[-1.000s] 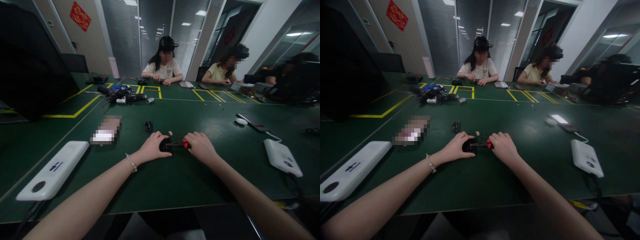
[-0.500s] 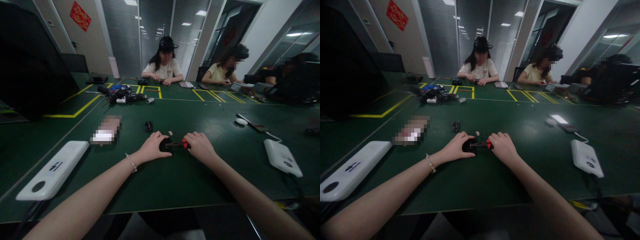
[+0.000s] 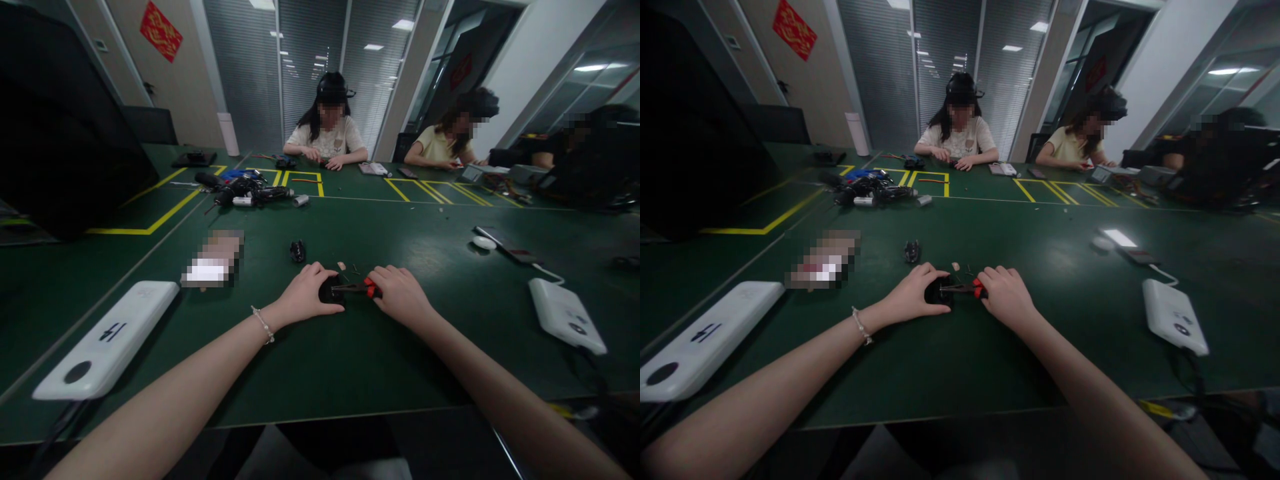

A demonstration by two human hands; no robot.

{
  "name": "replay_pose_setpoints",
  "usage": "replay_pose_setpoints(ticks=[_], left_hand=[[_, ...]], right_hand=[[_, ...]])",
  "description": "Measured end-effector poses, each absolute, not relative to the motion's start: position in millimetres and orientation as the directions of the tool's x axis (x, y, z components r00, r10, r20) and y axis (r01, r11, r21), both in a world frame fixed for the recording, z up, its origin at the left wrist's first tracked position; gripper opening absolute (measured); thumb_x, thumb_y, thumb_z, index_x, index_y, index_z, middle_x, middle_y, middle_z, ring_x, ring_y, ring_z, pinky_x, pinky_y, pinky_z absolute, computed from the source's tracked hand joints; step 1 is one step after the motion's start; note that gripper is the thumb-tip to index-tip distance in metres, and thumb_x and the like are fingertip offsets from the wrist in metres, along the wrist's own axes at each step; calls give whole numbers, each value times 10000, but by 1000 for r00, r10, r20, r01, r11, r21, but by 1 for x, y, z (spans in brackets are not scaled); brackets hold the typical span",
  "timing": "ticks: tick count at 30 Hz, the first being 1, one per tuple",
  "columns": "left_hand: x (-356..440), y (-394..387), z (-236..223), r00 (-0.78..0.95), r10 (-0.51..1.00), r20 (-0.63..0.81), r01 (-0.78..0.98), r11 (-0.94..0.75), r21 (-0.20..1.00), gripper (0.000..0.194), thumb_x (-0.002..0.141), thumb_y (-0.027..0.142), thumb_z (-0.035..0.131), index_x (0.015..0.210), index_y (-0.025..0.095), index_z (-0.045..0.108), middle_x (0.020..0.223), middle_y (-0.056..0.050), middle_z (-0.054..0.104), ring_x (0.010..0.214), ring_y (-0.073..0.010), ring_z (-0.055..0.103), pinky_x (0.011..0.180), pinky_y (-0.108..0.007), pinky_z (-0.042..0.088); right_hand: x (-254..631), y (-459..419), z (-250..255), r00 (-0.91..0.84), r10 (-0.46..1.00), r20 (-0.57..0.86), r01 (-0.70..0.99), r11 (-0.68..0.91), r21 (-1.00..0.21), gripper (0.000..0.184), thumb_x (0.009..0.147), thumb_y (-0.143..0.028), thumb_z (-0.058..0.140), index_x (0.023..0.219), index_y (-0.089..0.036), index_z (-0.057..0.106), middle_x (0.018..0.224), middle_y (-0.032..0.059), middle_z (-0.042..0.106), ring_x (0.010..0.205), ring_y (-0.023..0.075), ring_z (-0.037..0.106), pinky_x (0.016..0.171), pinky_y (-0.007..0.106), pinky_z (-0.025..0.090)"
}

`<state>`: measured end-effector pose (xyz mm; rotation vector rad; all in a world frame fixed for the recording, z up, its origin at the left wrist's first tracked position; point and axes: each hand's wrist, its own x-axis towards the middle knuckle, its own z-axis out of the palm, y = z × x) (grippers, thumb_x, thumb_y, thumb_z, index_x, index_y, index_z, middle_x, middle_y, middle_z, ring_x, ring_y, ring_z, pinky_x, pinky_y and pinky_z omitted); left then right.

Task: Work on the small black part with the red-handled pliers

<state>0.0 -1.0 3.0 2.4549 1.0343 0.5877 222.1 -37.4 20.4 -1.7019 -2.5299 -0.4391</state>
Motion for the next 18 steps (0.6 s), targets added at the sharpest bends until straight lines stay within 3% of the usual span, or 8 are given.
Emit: replay_pose_setpoints(ticks=[11, 18], left_hand=[[-1, -1, 4, 640, 743, 196, 568, -629, 531, 640, 639, 548, 619, 1172, 238, 448, 1016, -49, 459, 923, -244, 463, 764, -377, 428], [0, -1, 4, 644, 733, 218, 566, -648, 510, 636, 636, 544, 627, 1162, 230, 457, 1001, -47, 452, 913, -237, 461, 779, -374, 420]], right_hand=[[225, -36, 20, -407, 892, 197, 907, 370, 199, 254, 674, -195, 555, 928, -189, 559, 930, 61, 590, 823, 209, 498, 706, 342, 359], [222, -39, 23, -426, 878, 218, 887, 358, 290, 288, 664, -191, 579, 951, -171, 561, 961, 75, 586, 851, 227, 483, 725, 352, 340]])
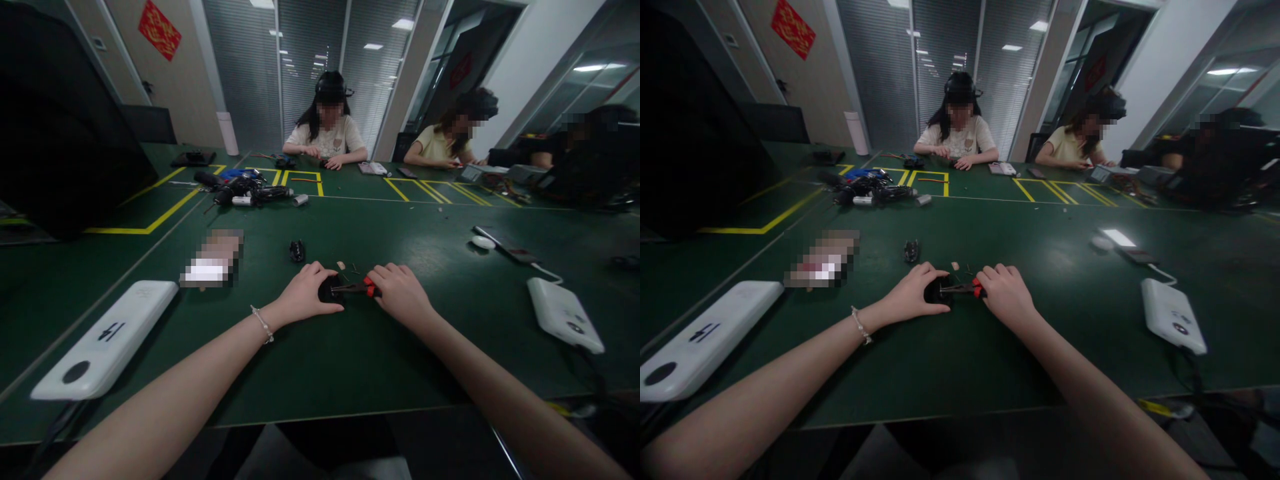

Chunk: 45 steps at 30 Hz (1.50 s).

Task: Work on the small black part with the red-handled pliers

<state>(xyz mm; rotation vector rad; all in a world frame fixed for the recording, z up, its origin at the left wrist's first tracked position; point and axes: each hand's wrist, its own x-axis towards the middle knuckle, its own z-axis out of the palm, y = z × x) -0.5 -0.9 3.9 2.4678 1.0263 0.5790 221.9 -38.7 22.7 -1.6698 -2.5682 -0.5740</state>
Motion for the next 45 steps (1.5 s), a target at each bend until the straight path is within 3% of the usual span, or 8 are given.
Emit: replay_pose_setpoints(ticks=[9, 17, 34, 45], left_hand=[[0, 0, 3, 646, 733, 213, 564, -646, 514, 637, 638, 558, 618, 1162, 233, 455, 994, -47, 453, 902, -236, 464, 757, -369, 427], [0, -2, 5, 640, 743, 197, 568, -630, 530, 634, 639, 545, 623, 1167, 238, 453, 1006, -47, 459, 915, -242, 467, 759, -372, 428], [0, -1, 4, 637, 741, 211, 571, -638, 517, 637, 633, 539, 633, 1163, 235, 454, 1020, -52, 458, 925, -247, 468, 772, -383, 425], [0, -1, 3, 640, 738, 215, 557, -638, 532, 649, 636, 541, 631, 1176, 235, 445, 1018, -51, 462, 924, -244, 470, 769, -378, 430]], right_hand=[[224, -36, 18, -398, 896, 195, 910, 358, 210, 248, 666, -214, 563, 912, -183, 561, 897, 58, 597, 798, 204, 496, 691, 333, 345], [222, -38, 22, -423, 879, 221, 889, 356, 287, 287, 669, -202, 561, 956, -179, 563, 950, 76, 592, 850, 230, 488, 727, 360, 343], [224, -37, 20, -410, 886, 215, 905, 368, 213, 261, 661, -205, 560, 920, -180, 562, 905, 60, 590, 815, 203, 491, 702, 332, 351], [225, -38, 23, -410, 890, 198, 902, 364, 232, 241, 667, -194, 559, 907, -181, 568, 910, 59, 594, 815, 208, 489, 708, 335, 351]])
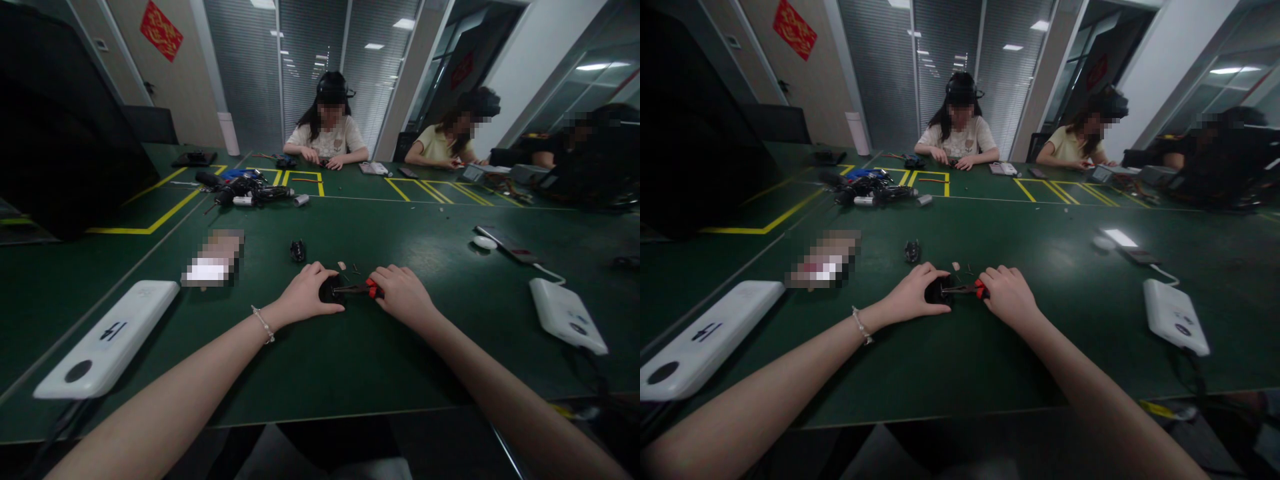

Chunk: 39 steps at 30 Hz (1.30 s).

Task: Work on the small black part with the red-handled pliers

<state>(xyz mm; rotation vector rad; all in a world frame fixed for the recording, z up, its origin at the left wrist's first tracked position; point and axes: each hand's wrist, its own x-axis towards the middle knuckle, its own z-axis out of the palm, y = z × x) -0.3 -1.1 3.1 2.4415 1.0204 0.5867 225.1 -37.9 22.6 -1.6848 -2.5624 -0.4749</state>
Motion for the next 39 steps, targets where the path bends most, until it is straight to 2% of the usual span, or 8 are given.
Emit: replay_pose_setpoints(ticks=[11, 17, 39], left_hand=[[0, -1, 5, 643, 737, 208, 563, -639, 524, 634, 642, 538, 629, 1170, 236, 449, 1015, -51, 455, 919, -242, 466, 772, -377, 429], [-1, 0, 4, 644, 734, 215, 565, -647, 513, 629, 647, 546, 620, 1168, 238, 448, 1015, -50, 451, 925, -242, 461, 783, -380, 426], [-1, 0, 3, 644, 737, 204, 560, -636, 531, 639, 642, 554, 617, 1174, 245, 446, 1016, -46, 457, 925, -240, 464, 766, -373, 430]], right_hand=[[224, -39, 25, -423, 882, 208, 883, 349, 314, 251, 662, -189, 583, 912, -176, 573, 929, 64, 596, 834, 225, 491, 715, 351, 353], [226, -37, 21, -422, 883, 203, 891, 363, 274, 251, 658, -189, 576, 908, -179, 573, 915, 58, 600, 812, 211, 496, 695, 336, 357], [224, -38, 24, -421, 883, 208, 895, 368, 251, 256, 664, -195, 564, 918, -161, 577, 920, 71, 584, 828, 210, 483, 708, 332, 347]])
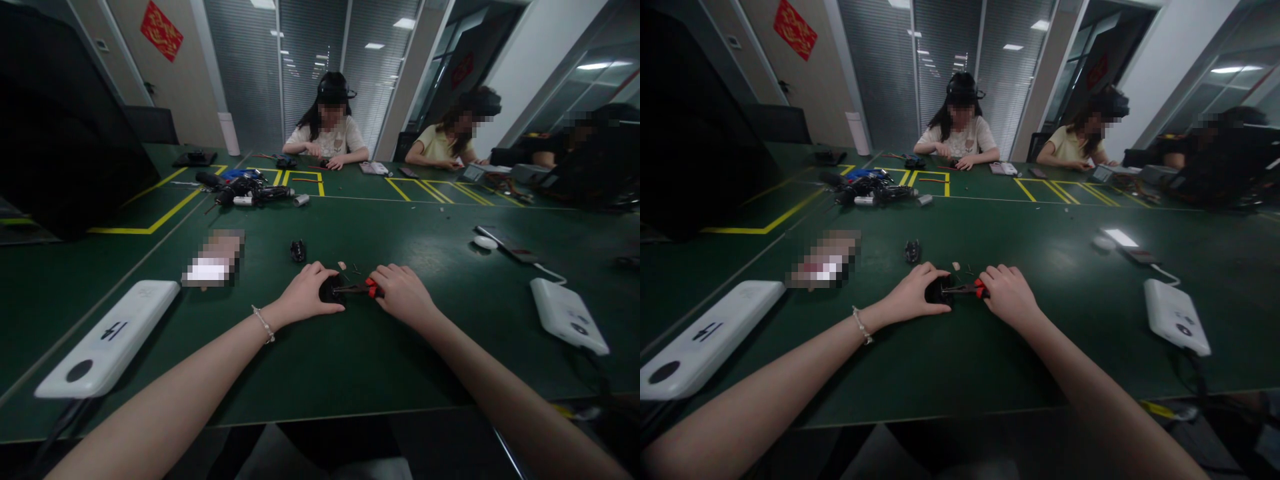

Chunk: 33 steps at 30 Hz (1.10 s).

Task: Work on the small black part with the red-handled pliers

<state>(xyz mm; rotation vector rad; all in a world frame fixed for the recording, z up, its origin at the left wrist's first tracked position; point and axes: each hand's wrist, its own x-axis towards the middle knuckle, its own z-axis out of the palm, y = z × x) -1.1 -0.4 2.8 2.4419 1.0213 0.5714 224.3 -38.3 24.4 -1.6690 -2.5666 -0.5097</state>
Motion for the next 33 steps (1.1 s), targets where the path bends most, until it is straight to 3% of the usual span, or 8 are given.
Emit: replay_pose_setpoints(ticks=[23, 33], left_hand=[[-1, -1, 4, 647, 734, 207, 564, -643, 518, 638, 642, 550, 622, 1170, 238, 447, 1012, -49, 453, 920, -239, 464, 770, -374, 430], [-1, -1, 4, 642, 740, 202, 564, -634, 528, 642, 639, 548, 624, 1173, 236, 449, 1025, -53, 457, 924, -245, 465, 763, -377, 427]], right_hand=[[224, -39, 26, -385, 909, 161, 910, 346, 228, 251, 667, -185, 579, 917, -175, 574, 915, 58, 598, 815, 202, 504, 706, 335, 370], [224, -39, 26, -423, 884, 198, 885, 356, 300, 251, 666, -174, 577, 917, -168, 570, 921, 70, 594, 832, 219, 489, 699, 344, 345]])
